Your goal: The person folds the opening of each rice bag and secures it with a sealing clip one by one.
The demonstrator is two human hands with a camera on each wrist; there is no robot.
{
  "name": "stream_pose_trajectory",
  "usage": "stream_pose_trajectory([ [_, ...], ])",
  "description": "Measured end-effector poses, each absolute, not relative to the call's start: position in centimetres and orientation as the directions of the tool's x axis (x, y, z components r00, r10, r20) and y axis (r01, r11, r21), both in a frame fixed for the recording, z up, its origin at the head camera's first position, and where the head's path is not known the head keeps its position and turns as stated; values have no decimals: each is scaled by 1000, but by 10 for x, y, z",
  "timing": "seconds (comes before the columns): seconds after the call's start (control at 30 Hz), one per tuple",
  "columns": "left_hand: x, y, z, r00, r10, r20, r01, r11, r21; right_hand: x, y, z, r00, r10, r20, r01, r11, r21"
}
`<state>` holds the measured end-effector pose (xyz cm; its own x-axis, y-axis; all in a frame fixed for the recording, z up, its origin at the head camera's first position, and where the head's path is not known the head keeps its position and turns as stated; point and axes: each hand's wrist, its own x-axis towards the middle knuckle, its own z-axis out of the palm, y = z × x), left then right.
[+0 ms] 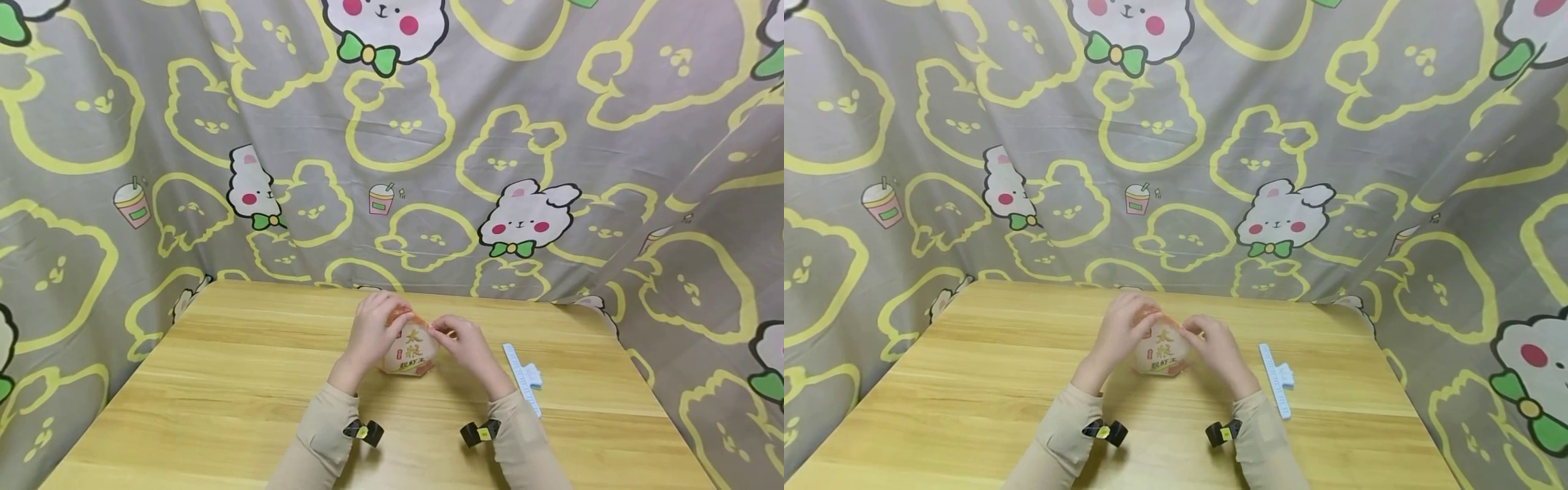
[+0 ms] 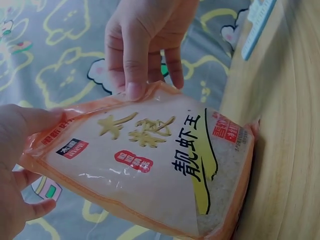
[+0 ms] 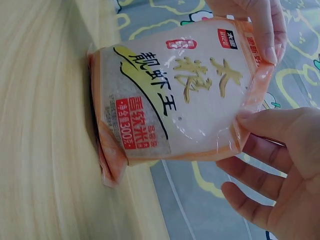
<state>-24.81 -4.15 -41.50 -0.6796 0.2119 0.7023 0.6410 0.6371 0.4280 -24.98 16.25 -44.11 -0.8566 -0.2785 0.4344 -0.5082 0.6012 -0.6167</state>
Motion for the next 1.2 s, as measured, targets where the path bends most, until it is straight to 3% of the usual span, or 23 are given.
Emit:
stream_pose_trajectory([
  [0.17, -248, -40, -415, -668, 189, 720, 635, 649, 419, -251, 165, -441, -851, -310, 424, -520, 605, -603],
  [0.53, -250, -39, -418, -576, 158, 802, 642, 695, 324, -247, 158, -440, -830, -312, 463, -550, 601, -580],
  [1.0, -250, -40, -416, -581, 180, 794, 657, 679, 327, -248, 160, -440, -825, -299, 480, -553, 604, -574],
  [1.2, -250, -41, -416, -631, 193, 752, 649, 662, 375, -249, 162, -440, -841, -312, 442, -533, 613, -583],
])
